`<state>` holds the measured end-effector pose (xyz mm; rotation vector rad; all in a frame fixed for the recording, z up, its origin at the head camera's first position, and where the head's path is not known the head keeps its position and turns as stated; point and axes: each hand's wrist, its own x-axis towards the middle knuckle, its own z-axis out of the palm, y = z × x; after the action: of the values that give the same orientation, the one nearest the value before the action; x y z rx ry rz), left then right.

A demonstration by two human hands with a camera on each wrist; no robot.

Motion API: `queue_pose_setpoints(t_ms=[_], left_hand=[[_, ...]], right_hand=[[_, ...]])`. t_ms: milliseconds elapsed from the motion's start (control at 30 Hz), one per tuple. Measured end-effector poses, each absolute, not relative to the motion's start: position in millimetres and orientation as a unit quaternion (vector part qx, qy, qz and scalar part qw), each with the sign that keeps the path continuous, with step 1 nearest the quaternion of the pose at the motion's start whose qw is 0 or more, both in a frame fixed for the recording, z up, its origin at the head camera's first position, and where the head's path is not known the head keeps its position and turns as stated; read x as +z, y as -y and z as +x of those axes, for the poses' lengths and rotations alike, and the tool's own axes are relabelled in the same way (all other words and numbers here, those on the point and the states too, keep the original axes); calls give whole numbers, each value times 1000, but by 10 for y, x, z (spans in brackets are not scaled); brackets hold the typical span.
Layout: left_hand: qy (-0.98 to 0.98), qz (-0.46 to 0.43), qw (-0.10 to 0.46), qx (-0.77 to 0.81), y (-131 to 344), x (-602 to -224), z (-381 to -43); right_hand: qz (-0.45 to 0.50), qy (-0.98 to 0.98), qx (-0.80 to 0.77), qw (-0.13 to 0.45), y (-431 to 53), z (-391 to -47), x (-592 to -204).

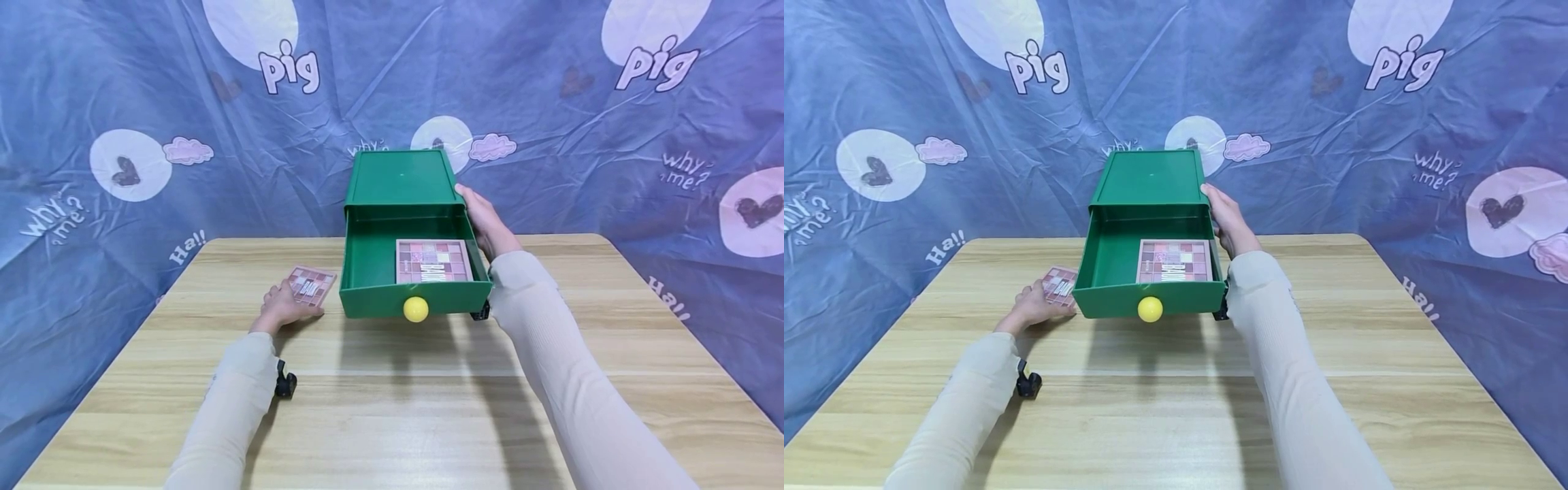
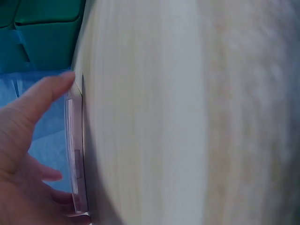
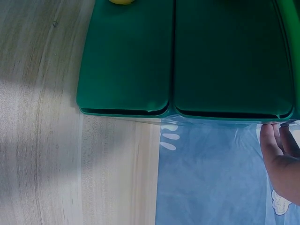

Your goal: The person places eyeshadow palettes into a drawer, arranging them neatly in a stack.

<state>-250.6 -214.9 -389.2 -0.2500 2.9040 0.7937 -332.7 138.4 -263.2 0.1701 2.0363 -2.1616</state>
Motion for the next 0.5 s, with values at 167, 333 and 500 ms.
queue_pose_setpoints(t_ms=[167,333,500], left_hand=[[-961,-88,54,255,2135,-3891,-2501],[-959,-87,44,265,2127,-3875,-2481],[-956,-90,34,277,2139,-3883,-2470]], right_hand=[[57,-682,-724,83,-1378,-3328,-2630],[54,-684,-723,83,-1378,-3331,-2628],[61,-682,-724,83,-1374,-3331,-2627]])
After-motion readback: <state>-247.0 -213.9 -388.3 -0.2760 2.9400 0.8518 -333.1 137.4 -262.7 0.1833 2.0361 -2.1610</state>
